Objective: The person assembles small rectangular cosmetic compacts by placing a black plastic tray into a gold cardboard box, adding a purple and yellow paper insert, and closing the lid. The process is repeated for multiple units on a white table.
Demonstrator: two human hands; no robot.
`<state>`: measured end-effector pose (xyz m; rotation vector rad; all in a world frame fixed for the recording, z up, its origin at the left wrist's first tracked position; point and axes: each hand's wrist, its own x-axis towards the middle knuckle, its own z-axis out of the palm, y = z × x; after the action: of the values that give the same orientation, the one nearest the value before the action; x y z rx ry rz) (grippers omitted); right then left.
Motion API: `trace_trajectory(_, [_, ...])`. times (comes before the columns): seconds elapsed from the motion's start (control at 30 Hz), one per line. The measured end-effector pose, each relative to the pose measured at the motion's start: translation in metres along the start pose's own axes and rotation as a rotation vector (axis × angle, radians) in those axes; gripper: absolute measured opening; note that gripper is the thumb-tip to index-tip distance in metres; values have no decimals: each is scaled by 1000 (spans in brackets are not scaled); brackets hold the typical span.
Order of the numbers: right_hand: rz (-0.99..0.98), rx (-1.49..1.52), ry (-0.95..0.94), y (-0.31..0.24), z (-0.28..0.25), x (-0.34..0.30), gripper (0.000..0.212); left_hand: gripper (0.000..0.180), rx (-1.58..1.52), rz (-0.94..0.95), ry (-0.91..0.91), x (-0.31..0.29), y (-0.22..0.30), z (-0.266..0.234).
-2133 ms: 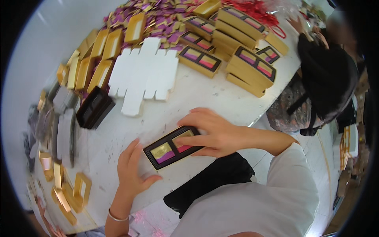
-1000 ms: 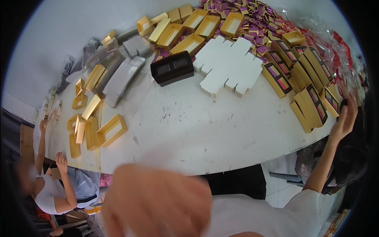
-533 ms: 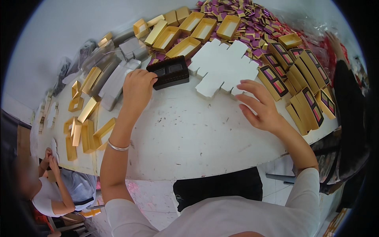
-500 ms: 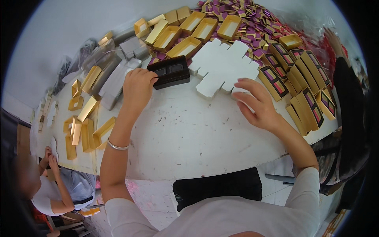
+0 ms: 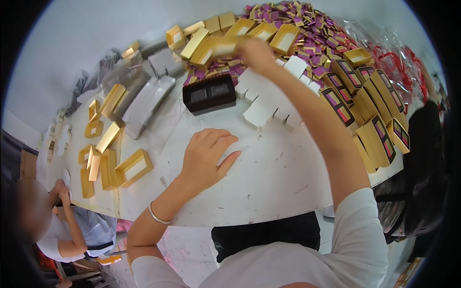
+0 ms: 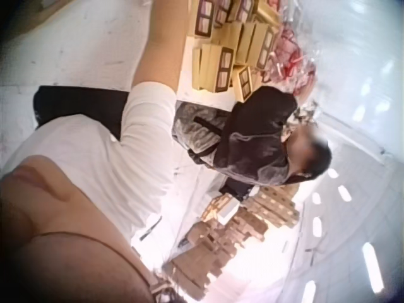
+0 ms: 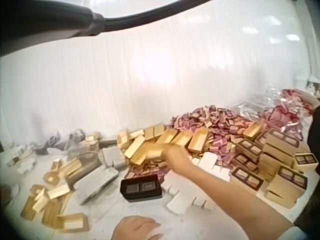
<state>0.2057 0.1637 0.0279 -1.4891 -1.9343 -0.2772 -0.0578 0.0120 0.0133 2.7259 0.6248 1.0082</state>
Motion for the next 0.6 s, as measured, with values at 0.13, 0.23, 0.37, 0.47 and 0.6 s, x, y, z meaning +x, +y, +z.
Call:
trace_trajectory(0.13, [19, 253, -57, -51, -94, -41, 10, 61, -307, -268, 164, -12, 5, -8])
trace_trajectory(0.23, [-188, 109, -416, -99, -121, -134, 9, 76, -417, -302, 95, -11, 9, -2])
trace_trajectory(0.37, [-229, 234, -684, -125, -119, -191, 18, 74, -381, -248, -218, -22, 14, 15])
trace_trajectory(0.47, [-148, 330, -498, -121, -126, -135, 24, 74, -247, -201, -263, -32, 11, 11])
trace_trajectory(0.6, [-361, 165, -80, -99, -57, -71, 22, 74, -181, -127, -129, -25, 11, 11])
